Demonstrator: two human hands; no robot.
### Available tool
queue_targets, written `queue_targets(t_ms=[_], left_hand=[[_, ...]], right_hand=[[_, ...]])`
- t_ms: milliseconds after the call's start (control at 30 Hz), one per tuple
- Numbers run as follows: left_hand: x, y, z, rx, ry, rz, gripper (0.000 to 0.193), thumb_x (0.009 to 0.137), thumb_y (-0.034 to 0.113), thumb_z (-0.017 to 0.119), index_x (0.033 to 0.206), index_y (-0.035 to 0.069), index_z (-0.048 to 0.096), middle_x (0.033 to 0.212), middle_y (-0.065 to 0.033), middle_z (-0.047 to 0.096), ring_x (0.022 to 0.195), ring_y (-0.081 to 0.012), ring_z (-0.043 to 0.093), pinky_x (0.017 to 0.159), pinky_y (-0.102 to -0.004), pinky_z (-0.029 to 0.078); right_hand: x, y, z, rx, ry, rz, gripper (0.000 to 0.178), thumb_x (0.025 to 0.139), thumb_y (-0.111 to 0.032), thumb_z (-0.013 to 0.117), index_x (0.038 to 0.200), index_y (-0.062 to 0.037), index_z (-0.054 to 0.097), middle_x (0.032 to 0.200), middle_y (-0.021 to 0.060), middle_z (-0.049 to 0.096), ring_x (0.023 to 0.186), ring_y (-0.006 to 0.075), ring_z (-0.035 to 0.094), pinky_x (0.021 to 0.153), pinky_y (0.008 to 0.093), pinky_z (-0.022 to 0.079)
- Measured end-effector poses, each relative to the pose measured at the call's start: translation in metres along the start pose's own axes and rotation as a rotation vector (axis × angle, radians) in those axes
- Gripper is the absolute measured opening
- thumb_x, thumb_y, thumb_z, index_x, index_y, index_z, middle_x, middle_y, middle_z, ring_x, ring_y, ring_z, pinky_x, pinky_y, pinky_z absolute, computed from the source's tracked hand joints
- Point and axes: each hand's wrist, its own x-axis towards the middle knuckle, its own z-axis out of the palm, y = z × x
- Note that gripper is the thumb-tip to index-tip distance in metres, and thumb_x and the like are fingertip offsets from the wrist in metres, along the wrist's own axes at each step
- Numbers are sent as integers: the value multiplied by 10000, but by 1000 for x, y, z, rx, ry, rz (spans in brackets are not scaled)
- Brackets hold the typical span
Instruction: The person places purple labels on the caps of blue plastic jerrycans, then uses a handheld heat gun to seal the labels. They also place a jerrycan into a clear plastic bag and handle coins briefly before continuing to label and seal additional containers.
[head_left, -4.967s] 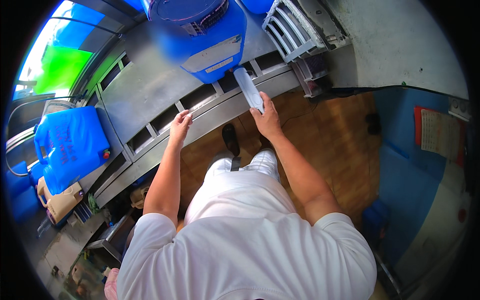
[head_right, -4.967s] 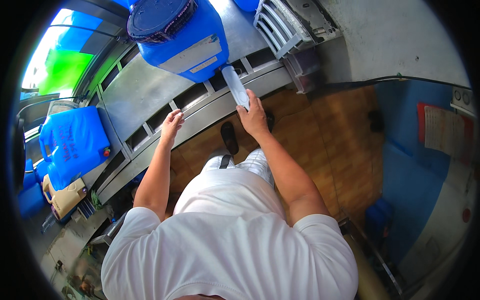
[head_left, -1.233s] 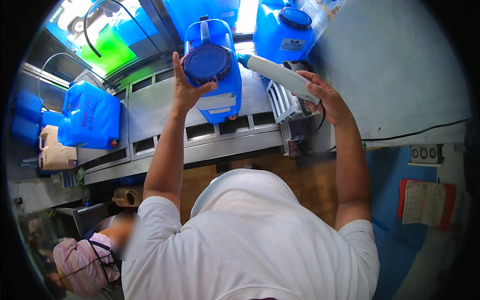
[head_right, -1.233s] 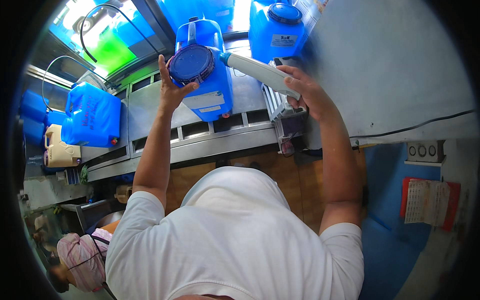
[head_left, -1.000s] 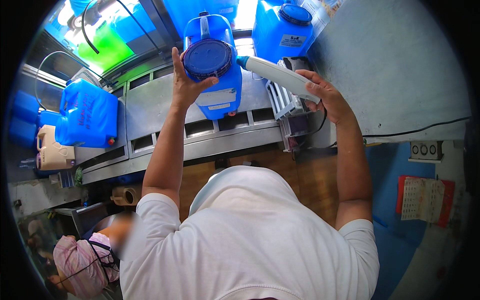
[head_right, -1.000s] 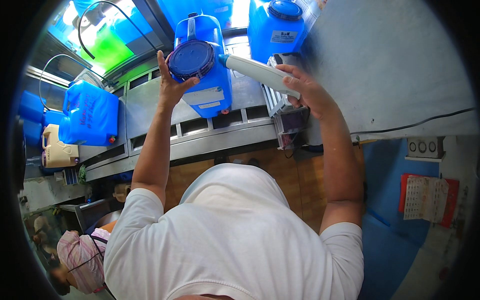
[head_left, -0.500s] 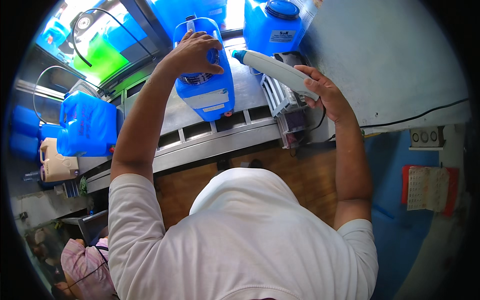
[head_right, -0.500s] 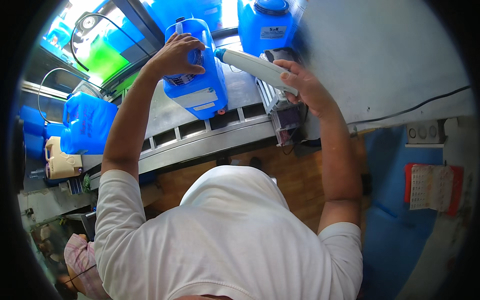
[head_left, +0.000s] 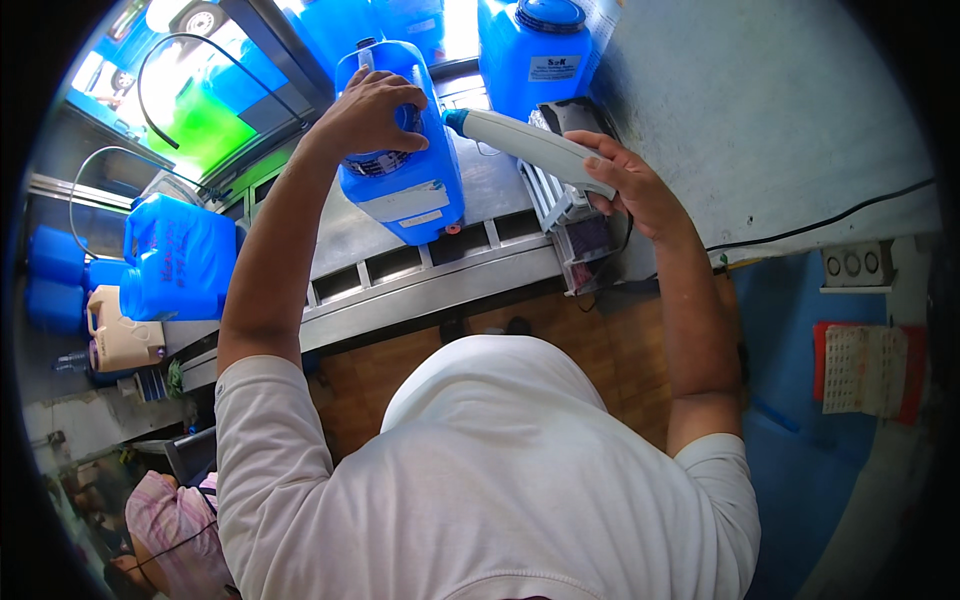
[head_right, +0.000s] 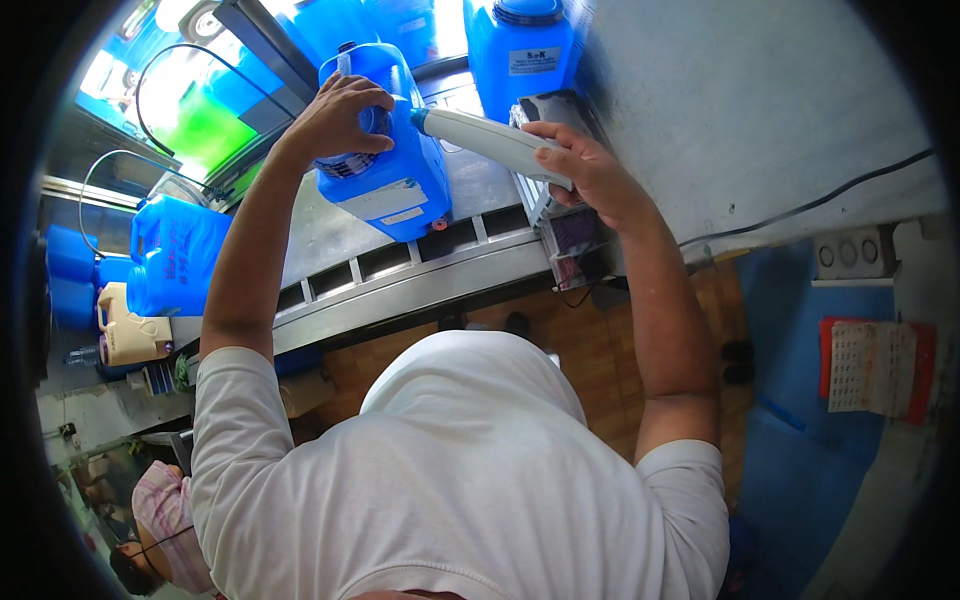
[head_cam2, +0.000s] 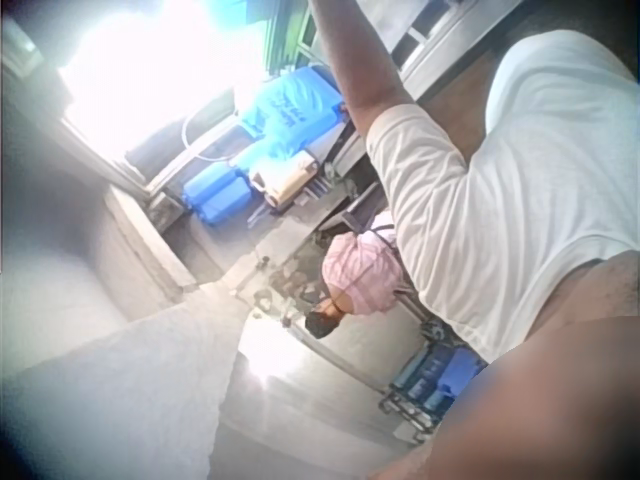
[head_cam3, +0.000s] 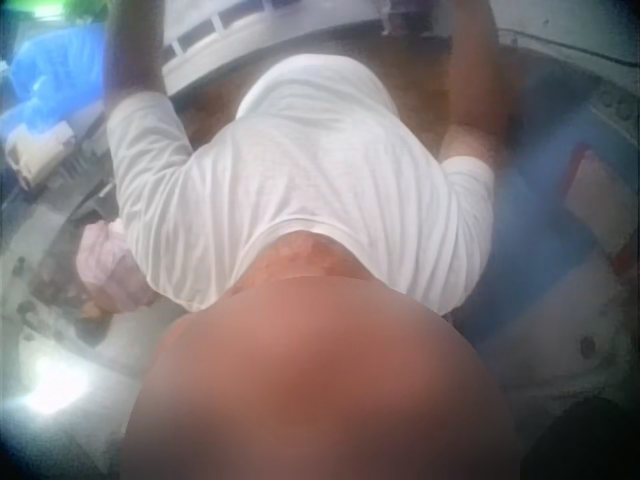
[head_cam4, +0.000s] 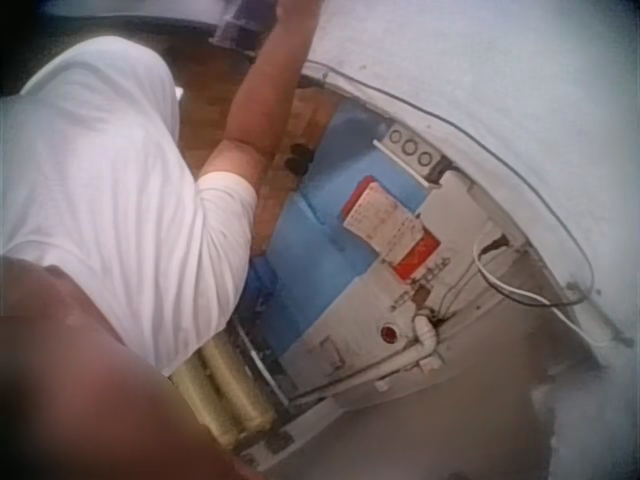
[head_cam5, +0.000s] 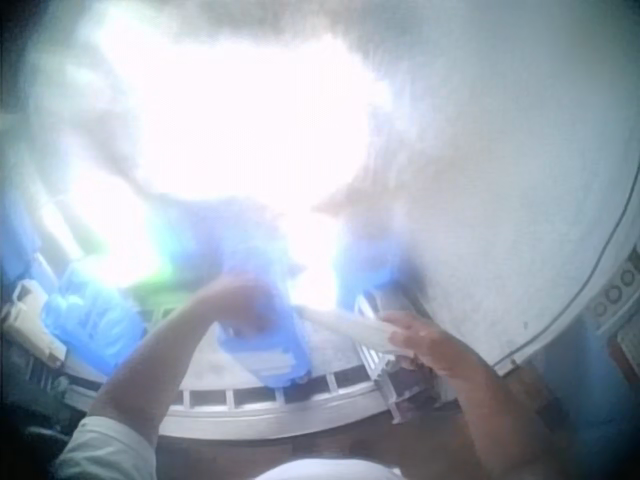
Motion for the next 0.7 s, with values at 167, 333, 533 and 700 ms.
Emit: queue_targets(t_ms=[167,333,533,700], left_hand=[[-2,2,-1,17,-11,-3,561,667,427,850,1166,207,721,1295,-72,636,1323,-295,487,1217,-537,175],[-2,-2,3,27,-40,-23,542,751,497,796,1227,252,706,1366,-60,606,1392,-290,432,1214,-593,145],[-16,-10,16,-93,153,-17,767,674,587,829,1318,217,638,1447,-80,533,1414,-325,396,1207,-557,197],[-60,-20,38,-323,559,-169,1029,620,575,879,1461,150,466,1526,-176,408,1420,-375,371,1163,-526,313]], right_hand=[[6,-5,5,-11,-42,-9,517,944,-374,621,1376,-100,549,990,52,591,637,38,506,525,172,428],[8,-6,7,-11,-31,-28,524,937,-373,629,1375,-98,550,983,56,594,640,40,510,525,171,426],[6,-2,6,9,-17,-35,523,932,-369,635,1370,-96,549,986,49,591,666,49,513,547,187,425],[4,3,4,75,4,-8,524,925,-329,657,1376,-89,538,972,11,616,650,47,503,548,190,416]])
